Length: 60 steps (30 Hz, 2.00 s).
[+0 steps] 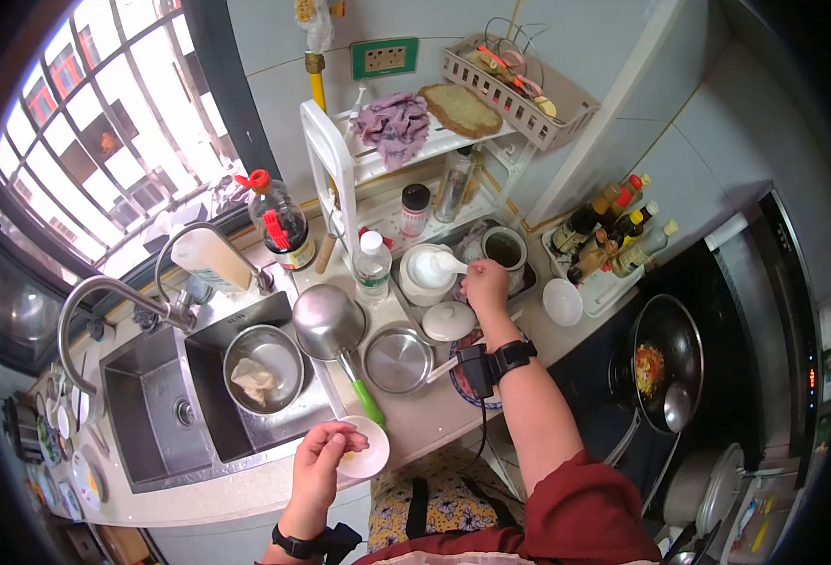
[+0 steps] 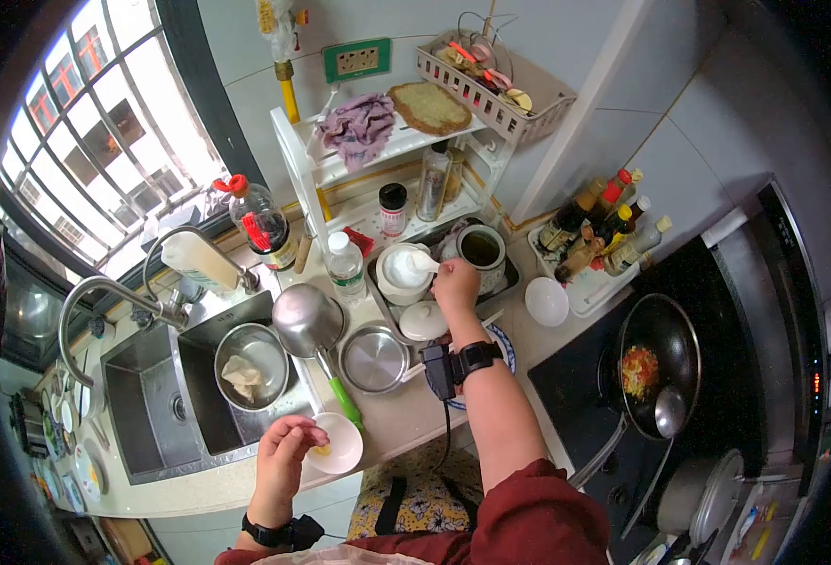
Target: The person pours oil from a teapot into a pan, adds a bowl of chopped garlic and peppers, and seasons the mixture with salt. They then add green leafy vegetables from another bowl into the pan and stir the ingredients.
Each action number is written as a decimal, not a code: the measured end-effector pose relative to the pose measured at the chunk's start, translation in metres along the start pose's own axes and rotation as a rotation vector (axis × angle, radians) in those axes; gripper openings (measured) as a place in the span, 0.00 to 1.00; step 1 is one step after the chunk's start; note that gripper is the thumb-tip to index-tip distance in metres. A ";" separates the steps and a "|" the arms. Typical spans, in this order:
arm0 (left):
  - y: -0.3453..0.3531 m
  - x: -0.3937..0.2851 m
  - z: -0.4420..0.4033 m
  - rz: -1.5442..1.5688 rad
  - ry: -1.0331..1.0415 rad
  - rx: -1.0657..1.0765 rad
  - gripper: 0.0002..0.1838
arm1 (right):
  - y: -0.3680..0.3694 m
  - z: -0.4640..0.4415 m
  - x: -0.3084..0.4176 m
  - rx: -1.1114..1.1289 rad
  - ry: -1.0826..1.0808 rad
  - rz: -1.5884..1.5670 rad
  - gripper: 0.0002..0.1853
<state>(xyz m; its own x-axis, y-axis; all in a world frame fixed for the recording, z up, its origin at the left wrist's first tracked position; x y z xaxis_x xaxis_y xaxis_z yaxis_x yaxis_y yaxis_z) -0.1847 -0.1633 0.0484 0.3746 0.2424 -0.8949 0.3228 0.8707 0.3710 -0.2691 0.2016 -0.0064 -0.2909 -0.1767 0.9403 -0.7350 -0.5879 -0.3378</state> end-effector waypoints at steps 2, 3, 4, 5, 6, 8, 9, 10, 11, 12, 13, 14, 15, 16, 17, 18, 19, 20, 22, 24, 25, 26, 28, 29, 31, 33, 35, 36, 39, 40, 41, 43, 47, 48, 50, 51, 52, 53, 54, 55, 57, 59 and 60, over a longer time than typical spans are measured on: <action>0.002 0.000 0.000 -0.001 0.001 0.001 0.09 | -0.002 0.001 0.000 -0.005 0.006 -0.024 0.07; 0.002 0.000 0.000 -0.001 0.002 0.001 0.09 | -0.004 0.002 0.000 -0.009 0.012 -0.047 0.06; 0.002 0.000 -0.001 -0.001 0.002 0.001 0.09 | -0.004 0.001 0.000 -0.009 0.012 -0.047 0.06; 0.002 -0.001 -0.001 -0.008 0.006 0.011 0.09 | -0.004 0.001 -0.003 0.002 0.050 -0.086 0.06; 0.002 -0.001 -0.001 -0.015 0.009 0.020 0.09 | -0.004 0.001 -0.006 0.013 0.088 -0.124 0.07; 0.002 -0.001 -0.002 -0.016 0.012 0.028 0.10 | -0.008 0.005 -0.001 0.014 0.097 -0.166 0.07; 0.003 -0.001 -0.002 -0.017 0.016 0.035 0.10 | -0.012 0.010 0.005 0.015 0.107 -0.208 0.07; 0.004 -0.002 -0.001 -0.017 0.015 0.037 0.10 | -0.017 0.015 0.013 0.013 0.108 -0.207 0.07; 0.006 -0.002 -0.002 -0.005 0.009 0.039 0.10 | -0.023 0.024 0.019 0.020 0.147 -0.275 0.06; 0.009 -0.002 -0.002 0.007 0.001 0.046 0.10 | -0.029 0.033 0.026 0.024 0.185 -0.343 0.06; 0.011 -0.001 -0.004 0.006 -0.001 0.058 0.10 | -0.040 0.044 0.036 0.011 0.184 -0.344 0.06; 0.015 0.000 -0.006 -0.001 0.004 0.082 0.10 | -0.049 0.057 0.048 0.024 0.168 -0.418 0.06; 0.020 0.001 -0.008 -0.007 0.009 0.106 0.10 | -0.059 0.068 0.060 0.036 0.149 -0.491 0.06; 0.025 0.000 -0.009 -0.008 0.005 0.125 0.10 | -0.072 0.079 0.068 0.017 0.147 -0.491 0.06; 0.029 0.001 -0.010 0.008 -0.013 0.130 0.09 | -0.085 0.089 0.075 0.012 0.146 -0.550 0.06; 0.036 0.003 -0.010 0.024 -0.034 0.141 0.09 | -0.100 0.099 0.082 0.000 0.144 -0.608 0.06; 0.039 0.005 -0.011 0.006 -0.030 0.141 0.10 | -0.119 0.110 0.089 -0.026 0.165 -0.615 0.06; 0.042 0.008 -0.013 -0.010 -0.029 0.147 0.11 | -0.143 0.119 0.092 -0.077 0.163 -0.607 0.06; 0.054 0.009 -0.015 -0.001 -0.001 0.195 0.10 | -0.183 0.134 0.096 -0.100 0.122 -0.617 0.06; 0.062 0.010 -0.017 -0.007 -0.008 0.214 0.10 | -0.239 0.149 0.085 -0.243 0.105 -0.633 0.06; 0.066 0.012 -0.018 0.022 -0.013 0.246 0.10 | -0.272 0.157 0.082 -0.341 0.063 -0.576 0.06; 0.069 0.013 -0.019 0.023 -0.017 0.261 0.10 | -0.307 0.162 0.075 -0.429 -0.009 -0.529 0.06; 0.074 0.014 -0.018 0.012 -0.012 0.286 0.10 | -0.374 0.175 0.066 -0.648 -0.109 -0.351 0.05; 0.075 0.015 -0.018 0.013 -0.015 0.287 0.10 | -0.399 0.181 0.067 -0.742 -0.102 -0.215 0.05; 0.078 0.015 -0.019 -0.013 -0.021 0.289 0.10 | -0.435 0.184 0.064 -0.908 -0.137 0.225 0.06; 0.079 0.017 -0.020 -0.008 -0.025 0.295 0.10 | -0.434 0.179 0.079 -0.955 -0.342 0.869 0.05; 0.081 0.017 -0.020 -0.003 -0.028 0.297 0.10 | -0.420 0.153 0.061 -0.789 -0.372 1.320 0.04; 0.082 0.015 -0.019 -0.019 -0.025 0.289 0.10 | -0.417 0.145 0.052 -0.738 -0.418 1.392 0.03; 0.080 0.010 -0.019 -0.038 -0.007 0.265 0.10 | -0.427 0.140 0.063 -0.788 -0.398 1.394 0.03; 0.077 0.009 -0.018 -0.041 0.000 0.257 0.10 | -0.433 0.146 0.078 -0.854 -0.366 1.379 0.04; 0.074 0.010 -0.016 -0.042 -0.003 0.250 0.10 | -0.436 0.159 0.098 -0.935 -0.449 1.222 0.03; 0.069 0.011 -0.017 -0.027 -0.003 0.242 0.10 | -0.463 0.170 0.103 -1.011 -0.351 0.651 0.05; 0.064 0.014 -0.014 -0.020 -0.016 0.225 0.10 | -0.403 0.151 0.111 -0.589 -0.202 -0.347 0.06; 0.065 0.014 -0.014 -0.021 -0.017 0.230 0.10 | -0.367 0.146 0.118 -0.496 -0.145 -0.443 0.05; 0.064 0.012 -0.012 -0.022 -0.006 0.211 0.11 | -0.317 0.135 0.122 -0.389 -0.056 -0.496 0.06; 0.064 0.012 -0.010 -0.021 -0.015 0.219 0.11 | -0.252 0.117 0.112 -0.249 0.017 -0.534 0.07; 0.064 0.010 -0.009 -0.018 -0.017 0.224 0.11 | -0.213 0.107 0.104 -0.189 0.066 -0.536 0.07; 0.062 0.008 -0.007 -0.031 -0.015 0.215 0.11 | -0.171 0.097 0.098 -0.099 0.138 -0.585 0.06; 0.060 0.007 -0.003 -0.028 -0.022 0.210 0.11 | -0.136 0.085 0.085 -0.052 0.157 -0.567 0.06; 0.058 0.004 -0.001 -0.033 -0.001 0.215 0.11 | -0.104 0.072 0.068 -0.034 0.174 -0.531 0.06; 0.050 0.001 0.004 -0.054 0.030 0.213 0.11 | -0.048 0.051 0.029 -0.008 0.279 -0.492 0.05; 0.042 0.000 0.012 -0.019 0.001 0.197 0.09 | -0.005 0.029 -0.009 0.038 0.298 -0.396 0.05; 0.035 0.000 0.016 -0.044 0.000 0.166 0.09 | 0.009 0.018 -0.028 -0.007 0.302 -0.400 0.04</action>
<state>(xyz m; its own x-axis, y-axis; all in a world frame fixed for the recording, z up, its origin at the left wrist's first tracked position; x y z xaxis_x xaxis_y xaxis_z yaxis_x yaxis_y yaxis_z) -0.1593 -0.1394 0.0650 0.3568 0.2053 -0.9113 0.4778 0.7982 0.3669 -0.2566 0.1874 -0.0354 -0.1492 0.2985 0.9427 -0.8291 -0.5573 0.0452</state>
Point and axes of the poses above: each hand's wrist, its own z-axis away from the middle knuckle, its own y-axis out of the palm, x = y × z, the point moved 9 cm from there along -z, towards the middle knuckle, and after that the axes turned 4 degrees about y, right-handed, at the moved point
